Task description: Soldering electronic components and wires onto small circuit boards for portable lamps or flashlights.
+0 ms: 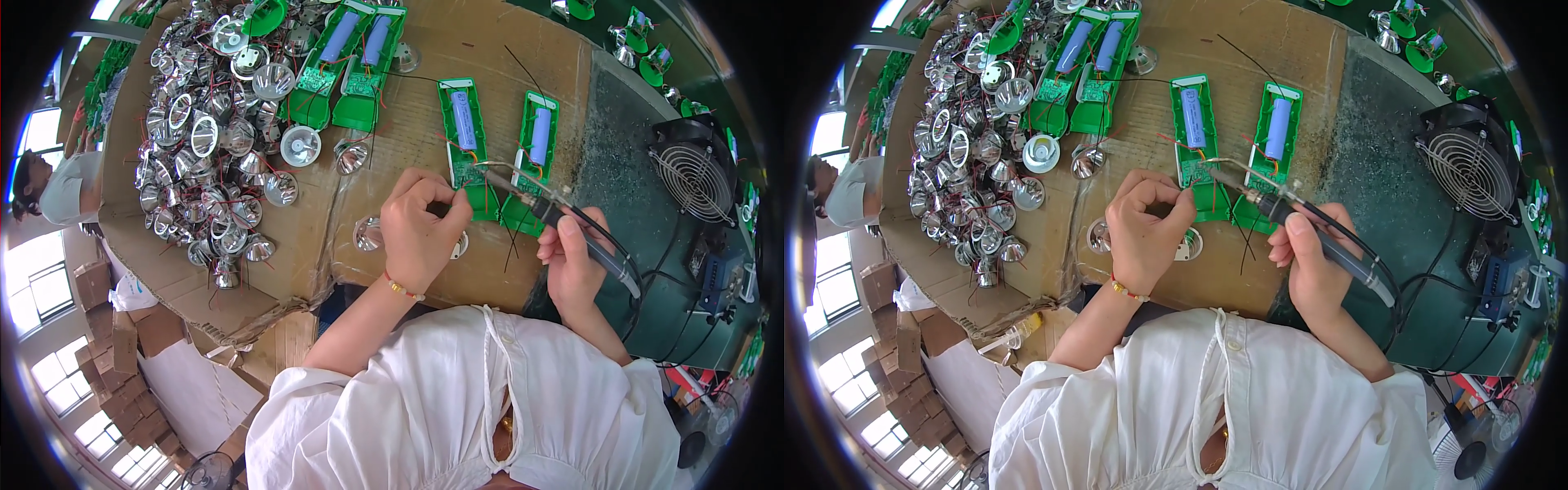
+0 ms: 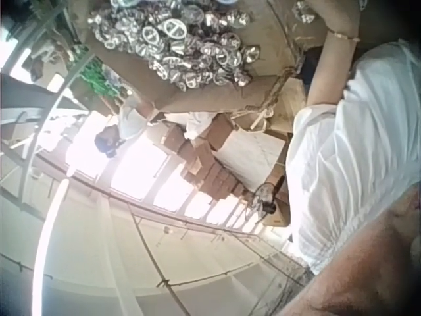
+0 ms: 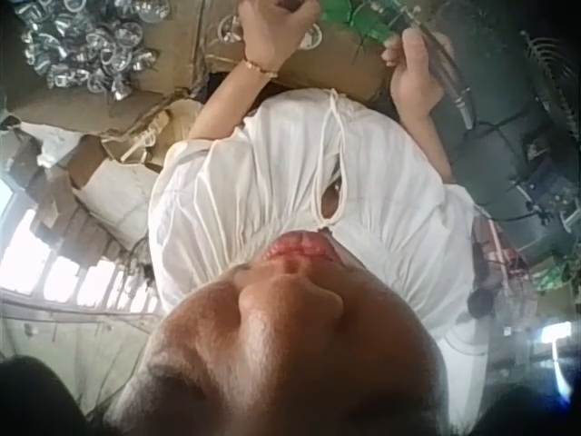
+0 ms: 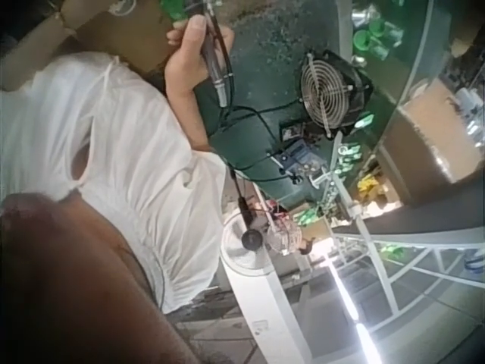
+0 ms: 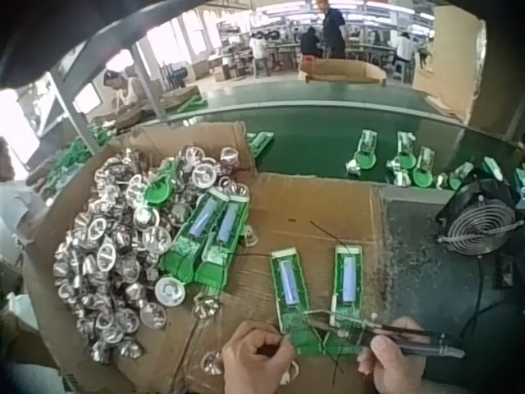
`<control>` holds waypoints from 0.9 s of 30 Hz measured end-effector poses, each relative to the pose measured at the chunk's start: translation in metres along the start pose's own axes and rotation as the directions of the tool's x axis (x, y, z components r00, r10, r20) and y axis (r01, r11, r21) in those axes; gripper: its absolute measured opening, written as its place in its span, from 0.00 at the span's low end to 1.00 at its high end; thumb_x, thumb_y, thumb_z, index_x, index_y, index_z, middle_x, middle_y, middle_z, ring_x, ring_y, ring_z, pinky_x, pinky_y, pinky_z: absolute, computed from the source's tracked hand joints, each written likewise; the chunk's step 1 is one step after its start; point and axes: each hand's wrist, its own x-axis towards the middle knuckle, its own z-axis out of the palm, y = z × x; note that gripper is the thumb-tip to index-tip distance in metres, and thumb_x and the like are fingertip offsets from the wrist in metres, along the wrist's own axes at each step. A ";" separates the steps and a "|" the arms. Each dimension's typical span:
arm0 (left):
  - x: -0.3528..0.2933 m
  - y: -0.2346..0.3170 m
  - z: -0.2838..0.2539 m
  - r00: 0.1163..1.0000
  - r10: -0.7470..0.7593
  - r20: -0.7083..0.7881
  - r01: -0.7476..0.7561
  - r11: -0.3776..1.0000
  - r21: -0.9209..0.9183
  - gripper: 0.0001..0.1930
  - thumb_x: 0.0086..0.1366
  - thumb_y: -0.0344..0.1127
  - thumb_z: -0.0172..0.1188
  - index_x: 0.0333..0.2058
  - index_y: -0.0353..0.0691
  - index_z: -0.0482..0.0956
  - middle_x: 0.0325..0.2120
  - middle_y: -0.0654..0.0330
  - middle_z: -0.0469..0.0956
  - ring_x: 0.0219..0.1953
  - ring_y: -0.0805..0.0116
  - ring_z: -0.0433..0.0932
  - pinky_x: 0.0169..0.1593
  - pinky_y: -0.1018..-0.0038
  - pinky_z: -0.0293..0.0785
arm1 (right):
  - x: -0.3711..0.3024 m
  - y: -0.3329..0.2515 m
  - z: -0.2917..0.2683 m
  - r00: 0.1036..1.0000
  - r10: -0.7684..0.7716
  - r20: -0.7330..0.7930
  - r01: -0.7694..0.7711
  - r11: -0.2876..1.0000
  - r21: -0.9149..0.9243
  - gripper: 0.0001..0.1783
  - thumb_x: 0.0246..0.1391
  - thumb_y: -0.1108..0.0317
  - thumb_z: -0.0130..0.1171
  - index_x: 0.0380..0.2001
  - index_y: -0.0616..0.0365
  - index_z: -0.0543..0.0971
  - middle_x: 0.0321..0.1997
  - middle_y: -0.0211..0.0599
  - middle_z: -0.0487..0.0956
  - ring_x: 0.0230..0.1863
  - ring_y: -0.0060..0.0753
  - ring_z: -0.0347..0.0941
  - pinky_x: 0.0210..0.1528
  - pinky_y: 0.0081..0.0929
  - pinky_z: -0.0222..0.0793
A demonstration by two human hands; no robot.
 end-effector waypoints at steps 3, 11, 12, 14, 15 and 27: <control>0.001 0.001 0.000 1.000 0.008 0.003 -0.007 1.000 -0.007 0.05 0.45 0.24 0.62 0.18 0.32 0.74 0.23 0.59 0.73 0.17 0.71 0.72 0.22 0.78 0.68 | -0.001 -0.004 -0.003 0.999 -0.046 0.007 0.046 0.999 -0.010 0.08 0.50 0.69 0.55 0.29 0.62 0.68 0.19 0.38 0.74 0.14 0.21 0.67 0.17 0.16 0.63; 0.002 0.000 -0.002 1.000 -0.023 0.018 0.023 1.000 0.015 0.05 0.45 0.24 0.61 0.18 0.33 0.73 0.22 0.59 0.72 0.17 0.72 0.73 0.22 0.79 0.69 | 0.000 -0.004 -0.016 0.994 -0.109 0.011 0.109 0.994 0.001 0.09 0.50 0.70 0.55 0.30 0.63 0.69 0.19 0.39 0.74 0.15 0.22 0.67 0.17 0.15 0.63; 0.003 -0.001 -0.003 0.999 -0.014 0.032 0.013 0.999 0.036 0.04 0.45 0.24 0.61 0.20 0.33 0.74 0.22 0.59 0.72 0.18 0.72 0.73 0.22 0.79 0.69 | 0.000 -0.006 -0.018 0.993 -0.115 0.007 0.115 0.993 -0.003 0.09 0.50 0.70 0.55 0.31 0.63 0.68 0.19 0.39 0.74 0.15 0.22 0.68 0.17 0.16 0.63; 0.005 0.006 -0.004 0.999 -0.047 0.026 0.047 0.999 -0.010 0.06 0.45 0.25 0.62 0.22 0.33 0.74 0.23 0.58 0.73 0.18 0.71 0.74 0.23 0.80 0.70 | 0.000 -0.009 -0.024 0.991 -0.131 -0.006 0.131 0.991 -0.002 0.10 0.49 0.70 0.55 0.31 0.63 0.68 0.19 0.40 0.73 0.15 0.23 0.68 0.17 0.16 0.64; 0.006 0.012 -0.004 0.996 -0.083 0.025 0.084 0.995 -0.061 0.08 0.45 0.25 0.63 0.25 0.33 0.73 0.24 0.58 0.73 0.19 0.71 0.74 0.23 0.80 0.70 | 0.000 -0.010 -0.028 0.988 -0.151 -0.016 0.151 0.988 0.009 0.10 0.49 0.70 0.55 0.31 0.64 0.67 0.19 0.40 0.73 0.15 0.23 0.68 0.17 0.17 0.64; 0.208 0.032 0.078 0.935 0.159 0.317 -0.330 0.715 0.616 0.11 0.50 0.39 0.55 0.22 0.35 0.79 0.23 0.45 0.76 0.29 0.49 0.77 0.37 0.62 0.74 | -0.012 -0.013 -0.074 0.988 -0.092 -0.125 0.089 0.996 -0.028 0.09 0.48 0.71 0.55 0.30 0.63 0.67 0.20 0.39 0.73 0.17 0.22 0.69 0.18 0.15 0.66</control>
